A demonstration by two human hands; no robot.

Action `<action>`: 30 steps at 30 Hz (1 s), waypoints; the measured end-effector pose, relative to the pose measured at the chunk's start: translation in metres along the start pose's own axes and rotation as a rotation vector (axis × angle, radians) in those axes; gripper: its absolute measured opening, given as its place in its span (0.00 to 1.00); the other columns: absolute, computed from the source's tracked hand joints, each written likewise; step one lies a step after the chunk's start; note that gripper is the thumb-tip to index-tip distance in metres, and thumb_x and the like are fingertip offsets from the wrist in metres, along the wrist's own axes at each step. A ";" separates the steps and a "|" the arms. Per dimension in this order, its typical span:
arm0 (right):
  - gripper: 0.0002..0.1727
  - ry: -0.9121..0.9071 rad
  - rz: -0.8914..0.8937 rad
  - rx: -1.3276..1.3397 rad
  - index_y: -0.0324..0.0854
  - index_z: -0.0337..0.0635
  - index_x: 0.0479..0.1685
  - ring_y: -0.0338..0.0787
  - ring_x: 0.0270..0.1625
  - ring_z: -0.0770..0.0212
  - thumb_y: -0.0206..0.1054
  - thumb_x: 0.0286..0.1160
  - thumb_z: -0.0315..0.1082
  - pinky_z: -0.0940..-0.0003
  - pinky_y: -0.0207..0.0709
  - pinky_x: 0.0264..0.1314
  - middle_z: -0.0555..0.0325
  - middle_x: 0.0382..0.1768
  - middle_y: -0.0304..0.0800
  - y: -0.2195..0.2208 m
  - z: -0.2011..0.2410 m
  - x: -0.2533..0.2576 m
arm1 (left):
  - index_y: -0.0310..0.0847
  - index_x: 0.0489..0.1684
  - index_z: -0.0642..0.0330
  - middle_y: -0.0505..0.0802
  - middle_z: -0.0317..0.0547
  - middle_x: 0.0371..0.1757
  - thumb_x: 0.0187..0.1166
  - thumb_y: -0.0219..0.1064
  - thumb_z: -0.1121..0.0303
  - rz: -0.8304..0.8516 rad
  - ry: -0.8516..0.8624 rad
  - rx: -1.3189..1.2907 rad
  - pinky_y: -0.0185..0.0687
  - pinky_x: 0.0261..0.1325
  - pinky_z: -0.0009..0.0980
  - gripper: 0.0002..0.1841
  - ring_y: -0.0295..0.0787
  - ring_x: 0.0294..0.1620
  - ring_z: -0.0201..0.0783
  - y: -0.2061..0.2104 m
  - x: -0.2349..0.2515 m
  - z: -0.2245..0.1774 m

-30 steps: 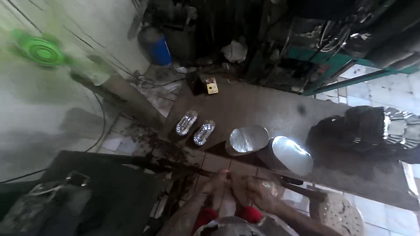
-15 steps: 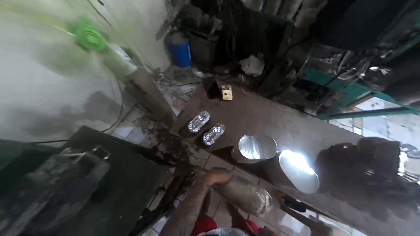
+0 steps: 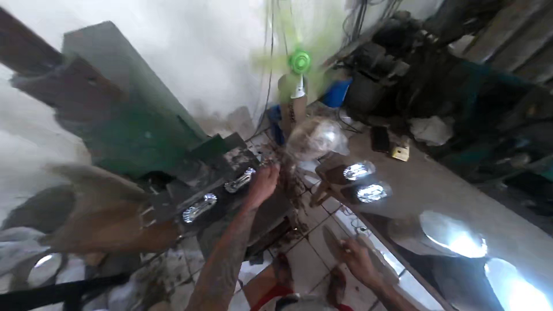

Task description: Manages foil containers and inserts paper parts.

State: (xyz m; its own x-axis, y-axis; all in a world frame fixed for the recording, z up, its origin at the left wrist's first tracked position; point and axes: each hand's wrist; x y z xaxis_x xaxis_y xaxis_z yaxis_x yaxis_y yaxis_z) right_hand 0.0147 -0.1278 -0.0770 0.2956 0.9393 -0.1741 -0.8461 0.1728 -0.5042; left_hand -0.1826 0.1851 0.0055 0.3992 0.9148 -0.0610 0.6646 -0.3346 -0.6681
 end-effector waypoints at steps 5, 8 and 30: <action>0.13 -0.511 -0.106 -0.193 0.90 0.29 0.51 0.93 0.54 0.45 0.63 0.74 0.22 0.50 0.86 0.63 0.40 0.50 0.94 0.048 0.089 0.101 | 0.83 0.63 0.69 0.90 0.67 0.55 0.94 0.50 0.50 0.452 -0.083 0.288 0.76 0.68 0.61 0.28 0.87 0.59 0.60 -0.083 -0.036 0.084; 0.13 -0.934 0.020 -0.446 0.92 0.37 0.51 0.94 0.60 0.43 0.64 0.74 0.21 0.45 0.86 0.64 0.45 0.53 0.96 0.085 0.136 0.153 | 0.85 0.50 0.70 0.89 0.65 0.44 0.95 0.47 0.52 0.653 -0.017 0.376 0.80 0.58 0.61 0.28 0.88 0.47 0.59 -0.124 -0.079 0.086; 0.21 -0.500 0.948 -0.585 0.79 0.36 0.68 0.88 0.57 0.45 0.65 0.86 0.41 0.44 0.80 0.62 0.39 0.54 0.88 0.004 0.356 0.235 | 0.87 0.48 0.79 0.92 0.70 0.47 0.85 0.55 0.73 0.994 0.154 -0.074 0.78 0.65 0.56 0.16 0.90 0.54 0.62 -0.087 -0.240 0.010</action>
State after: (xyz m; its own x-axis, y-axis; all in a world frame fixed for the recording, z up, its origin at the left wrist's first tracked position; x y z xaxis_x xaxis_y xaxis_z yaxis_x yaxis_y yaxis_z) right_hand -0.0771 0.1989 0.1818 -0.6424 0.6538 -0.3997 -0.2687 -0.6807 -0.6815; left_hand -0.3428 -0.0032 0.0709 0.8674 0.1760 -0.4654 0.0217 -0.9478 -0.3180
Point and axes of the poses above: each hand's wrist, its own x-axis towards the middle knuckle, its own y-axis out of the palm, z = x × y
